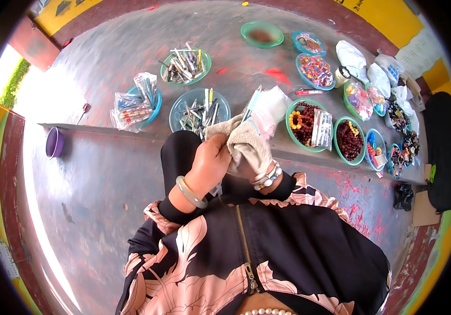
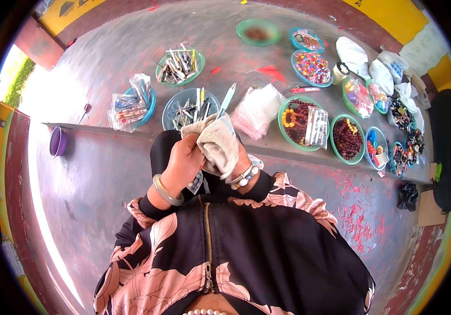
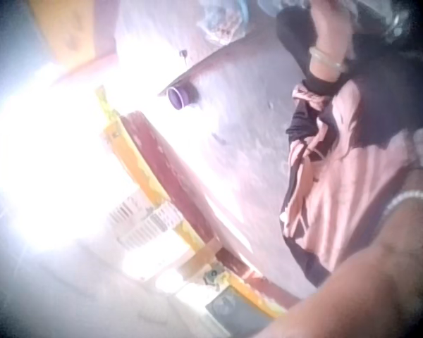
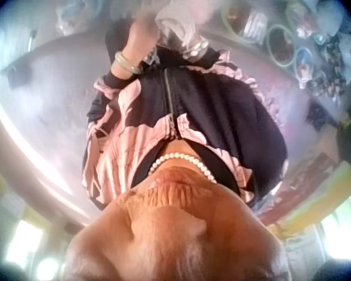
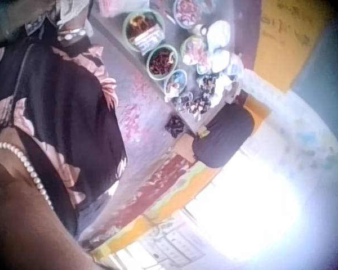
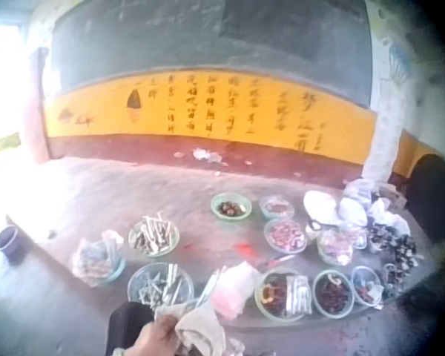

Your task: The person sits cross-legged on the floor and repeatedly wipes various markers with a cloth. They pick up markers from a bowl, clean them, and place them back into the bowl. The person also handles a small plastic bag containing round objects.

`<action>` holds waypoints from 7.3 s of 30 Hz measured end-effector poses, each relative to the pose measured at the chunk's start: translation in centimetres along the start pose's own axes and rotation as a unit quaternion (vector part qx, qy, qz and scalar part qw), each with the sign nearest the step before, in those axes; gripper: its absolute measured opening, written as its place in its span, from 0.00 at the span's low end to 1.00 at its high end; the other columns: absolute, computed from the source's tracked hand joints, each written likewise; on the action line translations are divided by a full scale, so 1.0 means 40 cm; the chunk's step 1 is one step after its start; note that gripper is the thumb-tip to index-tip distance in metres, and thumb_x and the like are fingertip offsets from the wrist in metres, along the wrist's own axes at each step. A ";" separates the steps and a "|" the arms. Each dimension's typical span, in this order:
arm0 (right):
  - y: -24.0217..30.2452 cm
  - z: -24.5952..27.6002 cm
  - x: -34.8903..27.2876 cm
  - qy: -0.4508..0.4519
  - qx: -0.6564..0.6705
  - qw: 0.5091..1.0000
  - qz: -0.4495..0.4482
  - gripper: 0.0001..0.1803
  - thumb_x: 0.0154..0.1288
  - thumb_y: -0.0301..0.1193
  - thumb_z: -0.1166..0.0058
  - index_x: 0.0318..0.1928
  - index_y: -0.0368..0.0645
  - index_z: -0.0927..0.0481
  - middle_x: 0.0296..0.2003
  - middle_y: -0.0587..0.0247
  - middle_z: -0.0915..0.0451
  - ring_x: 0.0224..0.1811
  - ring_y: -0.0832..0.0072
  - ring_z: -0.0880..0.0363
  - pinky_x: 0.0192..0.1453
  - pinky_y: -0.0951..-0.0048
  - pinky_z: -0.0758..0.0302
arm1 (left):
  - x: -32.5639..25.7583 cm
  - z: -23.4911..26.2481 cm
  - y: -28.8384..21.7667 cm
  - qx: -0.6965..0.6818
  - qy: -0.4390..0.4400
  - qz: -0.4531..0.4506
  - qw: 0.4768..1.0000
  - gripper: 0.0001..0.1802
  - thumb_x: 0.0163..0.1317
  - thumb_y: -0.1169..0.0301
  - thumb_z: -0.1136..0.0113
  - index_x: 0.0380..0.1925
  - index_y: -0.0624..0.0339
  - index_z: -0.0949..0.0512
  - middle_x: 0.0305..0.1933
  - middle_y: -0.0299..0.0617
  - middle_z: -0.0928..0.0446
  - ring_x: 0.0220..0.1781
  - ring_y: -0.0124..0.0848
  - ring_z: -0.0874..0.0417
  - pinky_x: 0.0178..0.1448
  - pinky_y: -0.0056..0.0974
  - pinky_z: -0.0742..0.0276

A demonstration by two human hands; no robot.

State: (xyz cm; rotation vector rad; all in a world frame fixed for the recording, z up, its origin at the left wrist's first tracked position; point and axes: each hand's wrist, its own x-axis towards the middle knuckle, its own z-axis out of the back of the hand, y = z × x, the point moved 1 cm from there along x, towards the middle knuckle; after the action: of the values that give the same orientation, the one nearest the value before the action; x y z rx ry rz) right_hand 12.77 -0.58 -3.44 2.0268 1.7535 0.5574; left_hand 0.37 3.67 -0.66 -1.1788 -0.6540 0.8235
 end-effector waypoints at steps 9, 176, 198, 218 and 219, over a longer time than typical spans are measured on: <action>0.039 -0.017 0.013 -0.073 0.070 0.995 0.026 0.07 0.59 0.27 0.47 0.39 0.41 0.23 0.34 0.64 0.21 0.35 0.72 0.21 0.40 0.72 0.23 | -0.018 -0.024 0.000 0.129 0.008 -0.135 0.982 0.05 0.59 0.76 0.46 0.27 0.67 0.27 0.18 0.47 0.27 0.19 0.36 0.25 0.26 0.38 0.30; -0.024 -0.081 0.023 0.260 -0.834 0.486 0.014 0.32 0.47 0.36 0.37 0.53 0.42 0.32 0.41 0.52 0.27 0.38 0.55 0.21 0.38 0.59 0.24 | -0.144 0.101 0.160 0.063 -0.025 -0.003 0.998 0.10 0.60 0.72 0.50 0.23 0.66 0.28 0.21 0.55 0.28 0.26 0.54 0.24 0.29 0.46 0.30; -0.022 -0.044 0.046 0.278 -0.810 0.516 0.016 0.22 0.50 0.37 0.39 0.44 0.43 0.28 0.34 0.54 0.23 0.36 0.54 0.22 0.38 0.57 0.25 | -0.151 0.109 0.135 0.142 -0.002 -0.106 0.984 0.08 0.59 0.75 0.49 0.22 0.66 0.31 0.21 0.53 0.32 0.26 0.53 0.28 0.30 0.45 0.32; -0.042 -0.042 0.021 0.217 -0.777 0.553 0.208 0.05 0.55 0.33 0.42 0.31 0.49 0.23 0.28 0.65 0.28 0.28 0.64 0.23 0.28 0.65 0.28 | -0.137 0.103 0.175 0.069 -0.068 -0.083 0.992 0.08 0.59 0.77 0.50 0.31 0.72 0.24 0.45 0.54 0.24 0.44 0.47 0.23 0.48 0.40 0.27; -0.047 -0.040 0.020 0.219 -0.781 0.547 0.209 0.05 0.55 0.33 0.42 0.31 0.49 0.23 0.28 0.65 0.28 0.28 0.64 0.23 0.28 0.65 0.28 | -0.139 0.100 0.172 0.069 -0.065 -0.079 0.992 0.08 0.59 0.77 0.50 0.32 0.72 0.23 0.46 0.54 0.23 0.45 0.46 0.23 0.49 0.40 0.27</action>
State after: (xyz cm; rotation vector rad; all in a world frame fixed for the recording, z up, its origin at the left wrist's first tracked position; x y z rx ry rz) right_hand 10.46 0.52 -3.09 0.7932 0.1940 1.9360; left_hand -7.37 2.30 -6.35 -0.9422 -0.7737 0.8028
